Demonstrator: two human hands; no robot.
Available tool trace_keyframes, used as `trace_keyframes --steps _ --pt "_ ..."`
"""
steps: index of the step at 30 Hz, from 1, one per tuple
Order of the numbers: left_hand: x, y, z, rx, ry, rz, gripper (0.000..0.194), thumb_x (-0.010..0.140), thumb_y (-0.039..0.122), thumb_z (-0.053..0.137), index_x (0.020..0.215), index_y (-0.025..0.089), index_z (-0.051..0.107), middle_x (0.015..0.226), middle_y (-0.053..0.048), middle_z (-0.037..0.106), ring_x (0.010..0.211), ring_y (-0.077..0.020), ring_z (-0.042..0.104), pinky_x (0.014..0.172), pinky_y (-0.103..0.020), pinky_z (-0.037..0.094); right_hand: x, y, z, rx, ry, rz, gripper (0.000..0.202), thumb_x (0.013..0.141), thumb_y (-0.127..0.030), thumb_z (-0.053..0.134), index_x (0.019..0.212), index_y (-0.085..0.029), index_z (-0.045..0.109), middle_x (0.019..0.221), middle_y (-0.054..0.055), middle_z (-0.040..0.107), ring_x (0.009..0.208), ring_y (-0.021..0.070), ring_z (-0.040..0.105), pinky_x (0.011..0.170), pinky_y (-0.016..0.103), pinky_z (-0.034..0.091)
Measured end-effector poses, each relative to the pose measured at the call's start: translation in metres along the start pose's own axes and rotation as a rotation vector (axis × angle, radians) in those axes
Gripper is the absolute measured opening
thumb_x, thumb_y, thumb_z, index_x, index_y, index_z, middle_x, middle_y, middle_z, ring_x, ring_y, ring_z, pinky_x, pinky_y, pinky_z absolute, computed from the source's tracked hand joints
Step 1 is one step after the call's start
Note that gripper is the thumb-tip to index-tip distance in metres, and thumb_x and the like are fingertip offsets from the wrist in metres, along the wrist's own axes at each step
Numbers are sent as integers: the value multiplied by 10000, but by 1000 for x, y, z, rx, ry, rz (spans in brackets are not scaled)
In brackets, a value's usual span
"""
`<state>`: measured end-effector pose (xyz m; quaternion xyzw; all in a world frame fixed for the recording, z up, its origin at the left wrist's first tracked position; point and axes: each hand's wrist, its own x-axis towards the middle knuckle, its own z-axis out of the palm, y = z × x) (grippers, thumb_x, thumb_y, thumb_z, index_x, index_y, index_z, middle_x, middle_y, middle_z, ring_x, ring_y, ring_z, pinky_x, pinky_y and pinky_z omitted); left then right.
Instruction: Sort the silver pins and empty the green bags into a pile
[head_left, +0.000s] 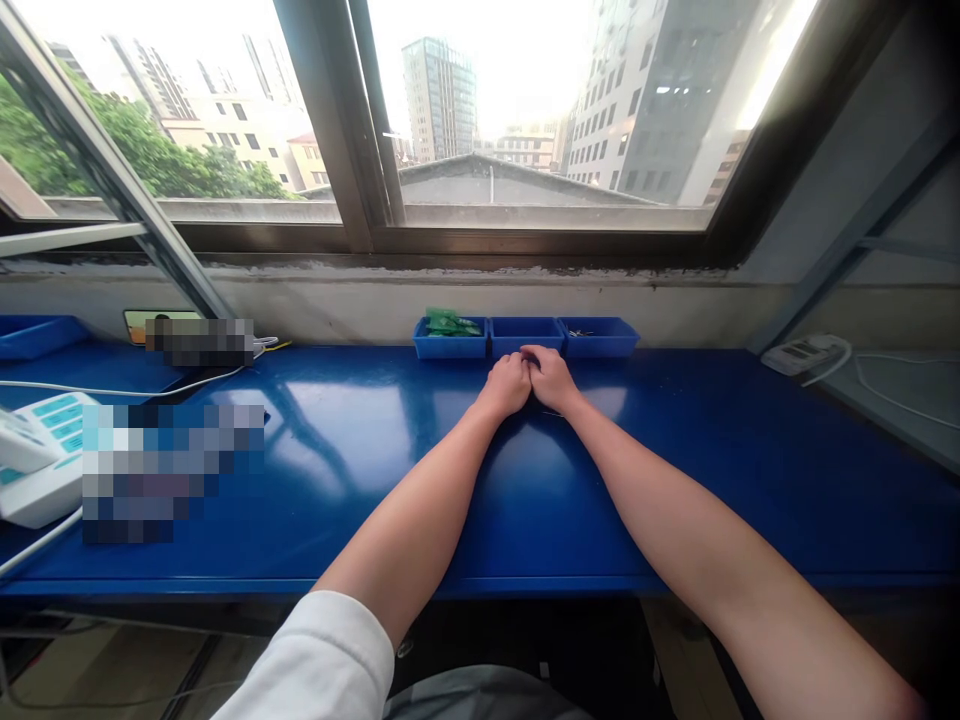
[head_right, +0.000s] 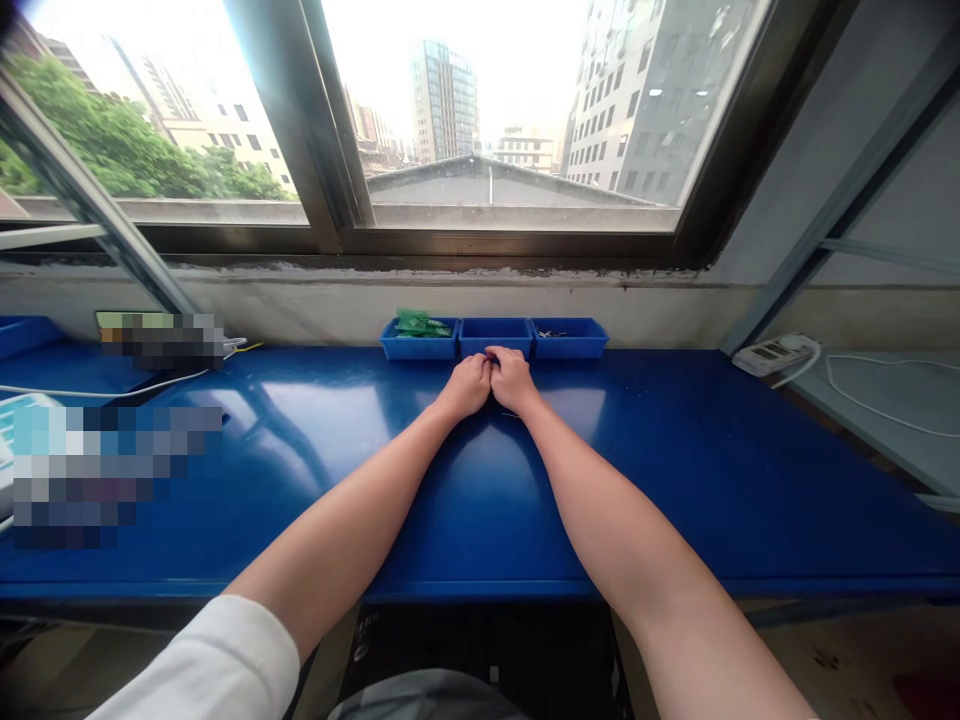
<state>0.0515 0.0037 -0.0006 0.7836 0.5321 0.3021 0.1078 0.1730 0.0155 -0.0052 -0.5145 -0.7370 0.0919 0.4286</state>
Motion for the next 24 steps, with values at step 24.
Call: trace_keyframes --steps 24 --pt "-18 6 -9 90 -318 381 698 746 562 536 1350 240 400 1446 -110 374 1346 -322 300 1087 -528 208 2 0 9 542 162 430 483 793 -644 411 855 -201 595 931 83 666 942 238 601 840 363 467"
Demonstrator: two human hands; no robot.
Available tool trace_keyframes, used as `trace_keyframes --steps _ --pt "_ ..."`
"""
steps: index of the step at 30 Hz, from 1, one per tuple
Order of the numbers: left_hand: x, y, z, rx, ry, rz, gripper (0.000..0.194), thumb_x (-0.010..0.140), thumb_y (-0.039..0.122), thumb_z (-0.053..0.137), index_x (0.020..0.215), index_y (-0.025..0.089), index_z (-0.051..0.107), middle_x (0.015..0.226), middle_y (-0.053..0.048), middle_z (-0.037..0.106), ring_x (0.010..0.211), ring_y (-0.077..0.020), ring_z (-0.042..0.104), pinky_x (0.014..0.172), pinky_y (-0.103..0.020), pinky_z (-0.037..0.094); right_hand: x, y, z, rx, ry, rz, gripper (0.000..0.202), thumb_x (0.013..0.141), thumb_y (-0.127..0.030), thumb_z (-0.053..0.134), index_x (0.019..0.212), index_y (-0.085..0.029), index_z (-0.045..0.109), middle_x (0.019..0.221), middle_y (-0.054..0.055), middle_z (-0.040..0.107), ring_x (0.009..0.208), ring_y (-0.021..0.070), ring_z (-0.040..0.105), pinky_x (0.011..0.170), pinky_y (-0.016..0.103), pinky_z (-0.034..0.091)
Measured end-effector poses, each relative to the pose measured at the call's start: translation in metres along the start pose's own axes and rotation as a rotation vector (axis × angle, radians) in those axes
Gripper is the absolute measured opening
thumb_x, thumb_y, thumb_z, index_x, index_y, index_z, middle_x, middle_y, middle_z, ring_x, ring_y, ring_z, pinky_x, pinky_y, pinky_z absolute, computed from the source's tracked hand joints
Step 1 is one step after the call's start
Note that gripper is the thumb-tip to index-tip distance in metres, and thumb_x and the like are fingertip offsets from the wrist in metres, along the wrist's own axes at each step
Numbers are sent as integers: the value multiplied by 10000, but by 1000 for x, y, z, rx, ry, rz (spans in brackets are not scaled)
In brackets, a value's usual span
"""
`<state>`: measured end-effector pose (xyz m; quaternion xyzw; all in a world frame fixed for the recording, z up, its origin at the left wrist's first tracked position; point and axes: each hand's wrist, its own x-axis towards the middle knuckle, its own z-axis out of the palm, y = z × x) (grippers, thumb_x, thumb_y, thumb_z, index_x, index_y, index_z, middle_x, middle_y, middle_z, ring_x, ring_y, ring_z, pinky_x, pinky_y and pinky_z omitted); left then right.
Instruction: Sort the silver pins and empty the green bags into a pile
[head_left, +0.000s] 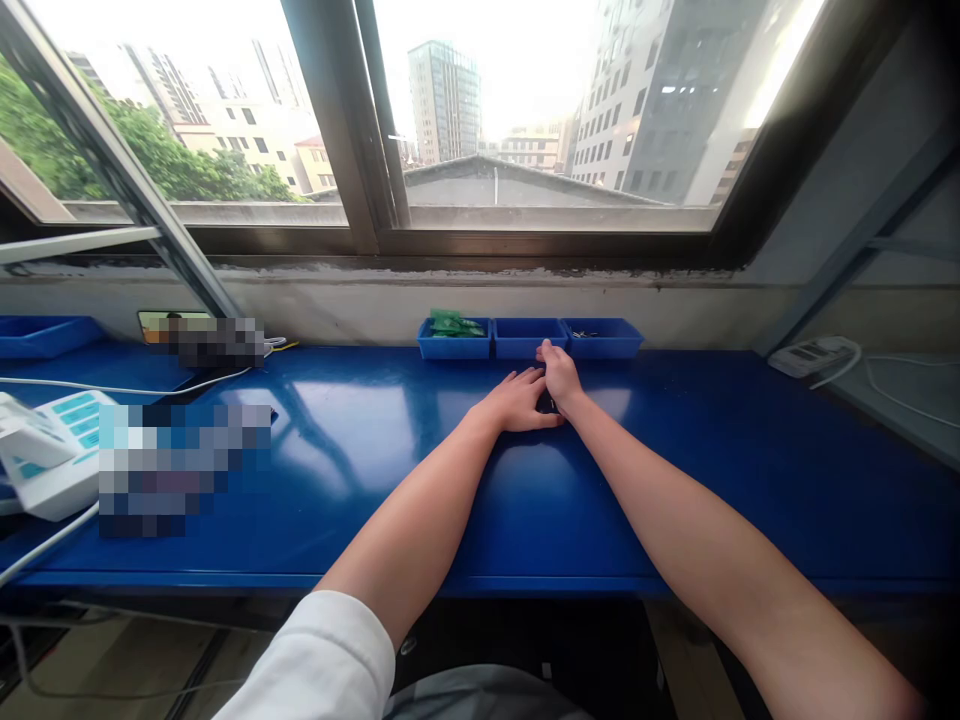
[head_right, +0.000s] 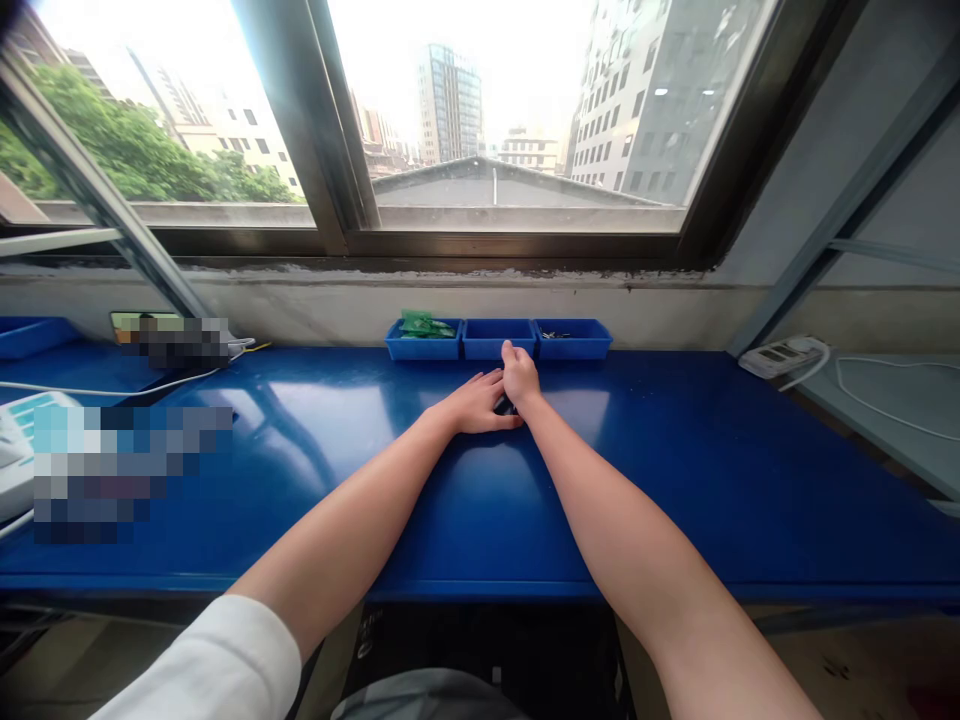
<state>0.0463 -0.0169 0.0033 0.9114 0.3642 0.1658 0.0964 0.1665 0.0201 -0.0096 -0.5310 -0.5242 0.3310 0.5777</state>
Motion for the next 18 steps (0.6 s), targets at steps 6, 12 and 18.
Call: trace_keyframes --steps 6,12,18 --pt "5 3 1 -27 62 37 608 768 569 536 1233 179 511 1294 -115 541 1198 -275 487 1001 -387 380 12 2 -9 262 -102 156 548 824 -644 345 940 -175 606 910 129 664 946 266 617 830 402 488" --pt "7 -3 2 26 64 -42 427 860 470 451 1135 181 606 1254 -97 579 1138 -248 542 960 -328 423 14 -3 -25 91 -96 65 540 837 -623 339 943 -177 625 933 123 672 910 251 623 780 388 495" --pt "5 -14 -3 41 106 -79 317 875 374 448 1055 224 661 1146 -42 649 1035 -209 601 870 -276 471 0 -9 -27 -599 -259 -215 282 823 -364 486 887 -179 690 955 68 696 916 204 605 828 291 431"
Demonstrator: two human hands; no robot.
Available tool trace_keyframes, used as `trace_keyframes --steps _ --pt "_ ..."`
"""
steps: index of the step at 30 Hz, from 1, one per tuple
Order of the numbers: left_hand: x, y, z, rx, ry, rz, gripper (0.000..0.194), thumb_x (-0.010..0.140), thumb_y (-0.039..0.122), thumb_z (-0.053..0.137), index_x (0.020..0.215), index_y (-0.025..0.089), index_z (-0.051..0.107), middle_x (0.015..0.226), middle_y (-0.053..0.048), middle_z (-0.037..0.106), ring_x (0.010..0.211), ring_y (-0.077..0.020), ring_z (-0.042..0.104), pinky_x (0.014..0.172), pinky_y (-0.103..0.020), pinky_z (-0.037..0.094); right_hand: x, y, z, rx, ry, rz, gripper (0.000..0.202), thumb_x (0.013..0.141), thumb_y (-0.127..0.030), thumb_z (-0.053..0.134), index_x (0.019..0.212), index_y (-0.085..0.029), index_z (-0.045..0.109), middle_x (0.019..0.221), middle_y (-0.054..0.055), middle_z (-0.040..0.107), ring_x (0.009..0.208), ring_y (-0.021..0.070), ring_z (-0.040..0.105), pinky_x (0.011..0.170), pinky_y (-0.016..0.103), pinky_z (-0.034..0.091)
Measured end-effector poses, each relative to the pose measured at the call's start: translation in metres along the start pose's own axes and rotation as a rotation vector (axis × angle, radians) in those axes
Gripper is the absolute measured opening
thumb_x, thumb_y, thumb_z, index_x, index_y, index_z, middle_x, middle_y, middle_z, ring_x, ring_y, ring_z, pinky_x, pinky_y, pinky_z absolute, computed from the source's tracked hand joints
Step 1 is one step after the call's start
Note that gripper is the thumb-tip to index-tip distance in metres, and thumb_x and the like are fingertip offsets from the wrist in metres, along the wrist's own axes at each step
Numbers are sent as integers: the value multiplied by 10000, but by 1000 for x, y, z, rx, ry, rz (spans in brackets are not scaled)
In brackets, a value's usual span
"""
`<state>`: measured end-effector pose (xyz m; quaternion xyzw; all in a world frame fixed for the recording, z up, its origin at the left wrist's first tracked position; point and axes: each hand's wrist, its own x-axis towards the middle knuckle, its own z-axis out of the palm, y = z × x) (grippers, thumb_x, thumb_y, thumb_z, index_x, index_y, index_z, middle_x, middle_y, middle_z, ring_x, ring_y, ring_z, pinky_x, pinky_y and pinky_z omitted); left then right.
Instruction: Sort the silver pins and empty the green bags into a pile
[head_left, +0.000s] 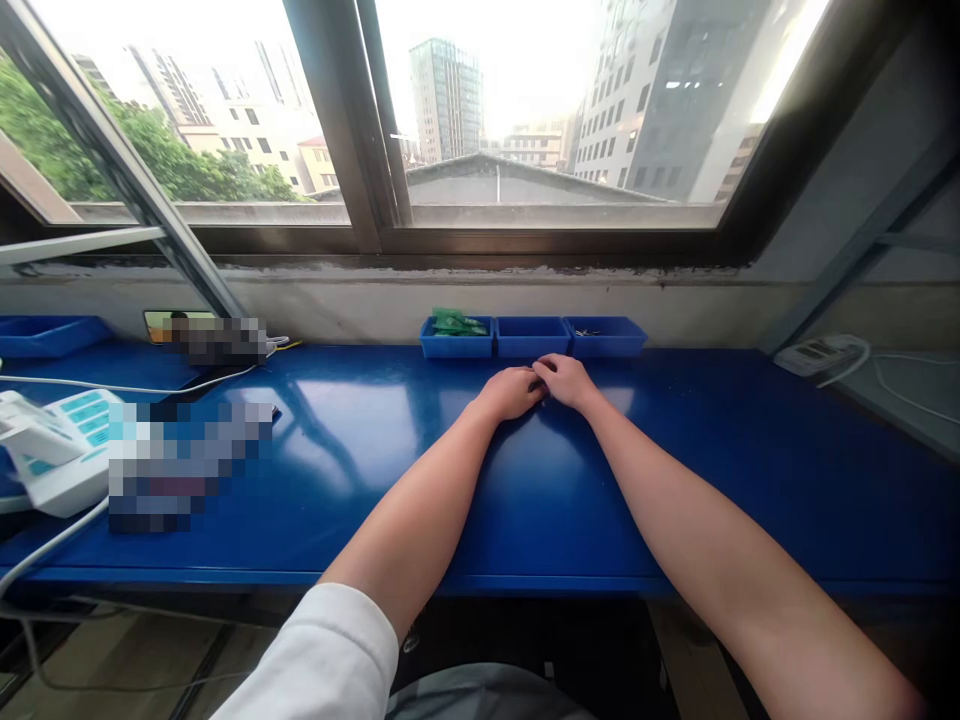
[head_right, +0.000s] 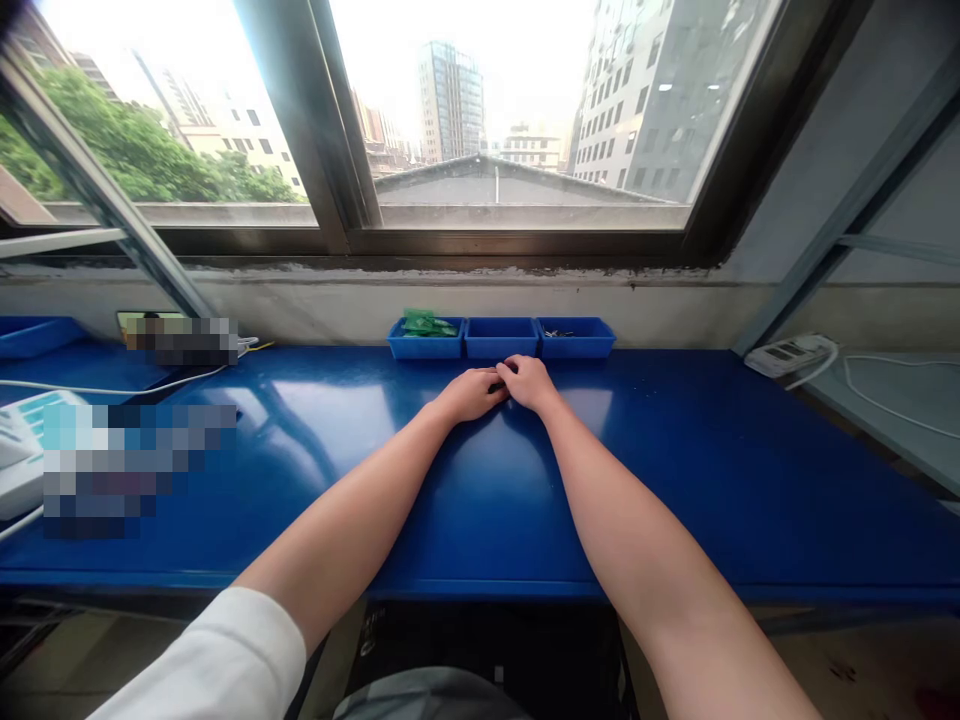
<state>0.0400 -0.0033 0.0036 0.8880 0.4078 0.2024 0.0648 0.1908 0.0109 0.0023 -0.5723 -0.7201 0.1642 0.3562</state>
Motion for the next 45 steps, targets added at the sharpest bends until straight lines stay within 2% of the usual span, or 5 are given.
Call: trace_keyframes --steps 9,21,31,39,45 --pt "1 -12 3 -40 153 -89 292 796 315 527 1017 181 663 1002 -71 679 937 -213 621 814 -289 487 2 4 0 -37 -163 -103 320 754 -179 479 949 -243 724 1076 -1 681 1045 211 572 908 275 419" --pt "-6 -7 -8 -26 -106 -67 685 742 542 542 1308 166 450 1336 -119 494 1232 -289 448 1010 -370 368 -1 6 -3 -64 -152 -178 257 737 -236 607 967 -215 717 1076 44 672 1003 219 603 897 313 442" --pt "-4 -4 -3 3 -115 -130 742 778 596 462 1350 132 378 1382 -144 449 1276 -308 402 1011 -377 351 0 4 7 -275 -6 -102 209 799 -359 579 762 -193 699 861 66 643 846 204 570 775 314 429" --pt "-4 -8 -4 -19 -84 -138 838 747 589 498 1410 121 289 1412 -142 419 1255 -284 436 1008 -350 368 -1 6 -6 -115 -160 -113 178 716 -189 611 850 -206 728 977 36 648 895 172 595 833 260 430" --pt "-5 -10 -3 -42 -80 -142 812 729 563 537 1393 142 335 1395 -126 445 1250 -278 443 1009 -340 377 -1 8 -7 -130 -166 -131 123 740 -223 620 811 -201 718 980 45 643 888 172 595 838 274 438"
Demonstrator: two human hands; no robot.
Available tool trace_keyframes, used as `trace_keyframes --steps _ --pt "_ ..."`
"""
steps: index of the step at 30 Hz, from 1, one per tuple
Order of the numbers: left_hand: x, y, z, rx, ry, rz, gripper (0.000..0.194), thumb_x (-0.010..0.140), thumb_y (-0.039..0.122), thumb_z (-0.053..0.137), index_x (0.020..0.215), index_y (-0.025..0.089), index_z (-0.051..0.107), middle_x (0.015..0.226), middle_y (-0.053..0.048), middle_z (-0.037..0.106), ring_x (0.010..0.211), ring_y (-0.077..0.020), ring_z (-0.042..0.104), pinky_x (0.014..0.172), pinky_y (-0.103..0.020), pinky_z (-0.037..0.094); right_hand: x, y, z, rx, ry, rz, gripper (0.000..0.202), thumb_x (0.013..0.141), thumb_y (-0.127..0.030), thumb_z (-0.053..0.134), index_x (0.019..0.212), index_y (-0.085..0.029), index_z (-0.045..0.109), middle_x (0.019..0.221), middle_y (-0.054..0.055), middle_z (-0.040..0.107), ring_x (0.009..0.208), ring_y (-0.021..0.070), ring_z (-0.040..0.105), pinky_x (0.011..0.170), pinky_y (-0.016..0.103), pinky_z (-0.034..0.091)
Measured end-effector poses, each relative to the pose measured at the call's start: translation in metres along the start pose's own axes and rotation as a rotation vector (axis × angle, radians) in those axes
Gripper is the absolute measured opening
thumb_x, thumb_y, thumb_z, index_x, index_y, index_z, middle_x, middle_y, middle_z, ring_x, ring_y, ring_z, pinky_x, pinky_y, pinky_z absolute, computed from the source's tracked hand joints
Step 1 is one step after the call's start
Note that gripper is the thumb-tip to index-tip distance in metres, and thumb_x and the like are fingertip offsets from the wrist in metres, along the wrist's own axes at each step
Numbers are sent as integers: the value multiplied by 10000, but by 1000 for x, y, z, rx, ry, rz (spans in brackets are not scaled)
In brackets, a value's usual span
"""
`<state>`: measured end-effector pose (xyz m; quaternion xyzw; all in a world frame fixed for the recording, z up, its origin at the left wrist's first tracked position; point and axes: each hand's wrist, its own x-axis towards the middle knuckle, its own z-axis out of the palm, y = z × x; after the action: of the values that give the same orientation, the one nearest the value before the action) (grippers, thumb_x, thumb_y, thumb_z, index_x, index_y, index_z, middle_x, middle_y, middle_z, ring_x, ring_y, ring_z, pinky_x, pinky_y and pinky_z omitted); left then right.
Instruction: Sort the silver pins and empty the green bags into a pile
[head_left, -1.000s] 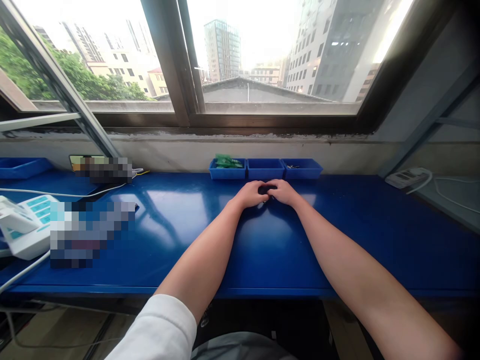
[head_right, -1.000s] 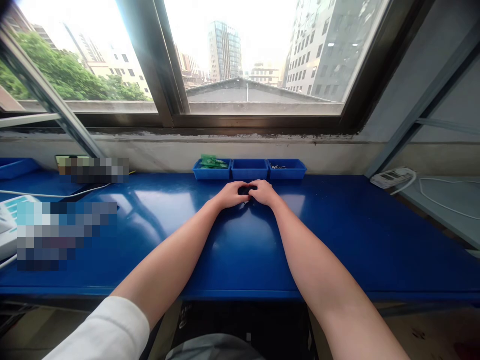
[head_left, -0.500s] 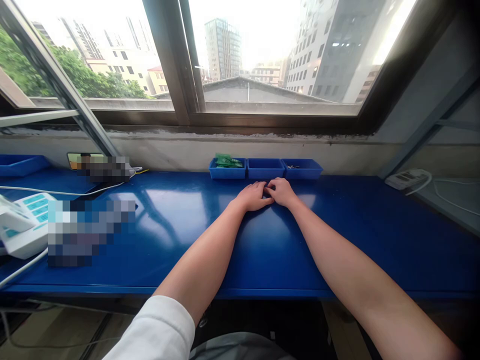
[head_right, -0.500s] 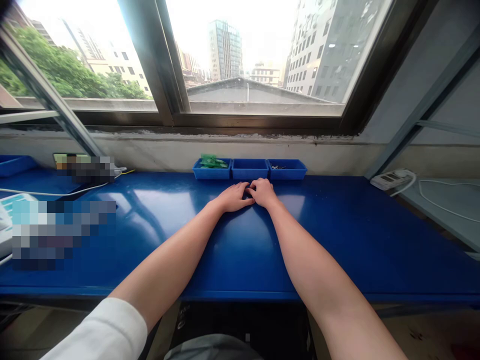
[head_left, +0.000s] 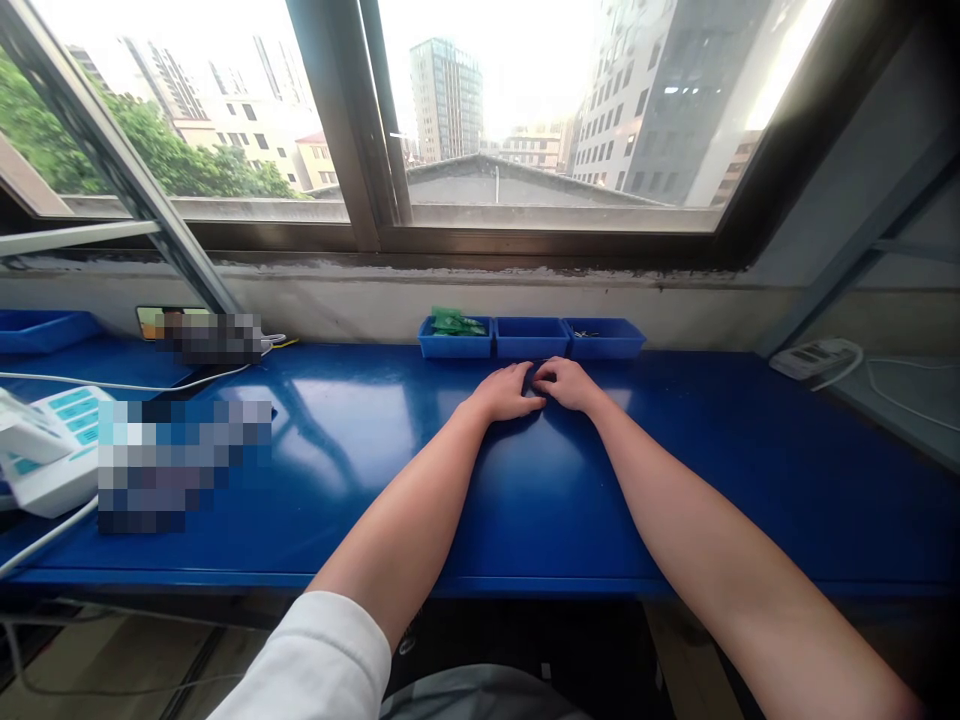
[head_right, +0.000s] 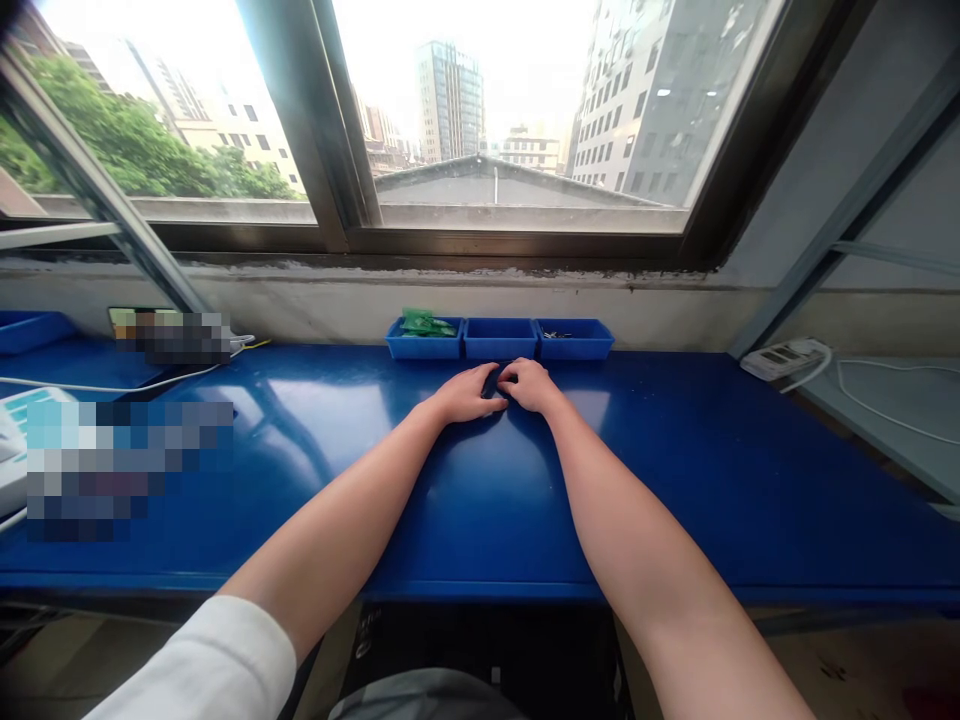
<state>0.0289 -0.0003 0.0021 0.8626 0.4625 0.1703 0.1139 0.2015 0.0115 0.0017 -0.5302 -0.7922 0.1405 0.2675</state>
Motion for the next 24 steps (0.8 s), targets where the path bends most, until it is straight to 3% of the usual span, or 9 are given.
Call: trace_keyframes --steps 4,8,11,17,24 --pt "0 -1 1 -40 83 42 717 741 471 566 1350 132 403 1351 -133 490 1218 -268 477 999 -340 398 0 -1 2 23 36 -2 152 795 -233 555 834 -187 694 906 49 665 829 172 595 758 277 447" --pt "1 -2 1 -104 240 81 404 805 305 516 1181 166 567 1167 -84 623 1075 -207 575 939 -296 446 0 -3 3 186 94 -39 184 821 -270 516 838 -183 676 792 26 683 723 158 596 678 267 446" --pt "3 -1 0 -151 306 73 276 851 266 468 1059 189 634 1060 -55 669 983 -183 611 879 -278 476 1 -4 3 329 139 -30 174 791 -312 553 799 -173 657 730 28 674 680 158 600 651 268 455" --pt "4 0 -2 -163 349 16 221 875 281 465 936 205 664 956 -37 698 883 -176 629 802 -272 491 3 -8 4 584 209 6 270 711 -437 647 740 -175 590 610 16 631 593 154 588 603 278 458" --pt "2 -1 -3 -151 363 -47 212 880 287 458 932 206 647 945 -44 695 869 -183 625 783 -282 490 1 -9 2 687 247 102 385 672 -552 649 708 -170 620 614 20 632 549 126 538 536 250 436"
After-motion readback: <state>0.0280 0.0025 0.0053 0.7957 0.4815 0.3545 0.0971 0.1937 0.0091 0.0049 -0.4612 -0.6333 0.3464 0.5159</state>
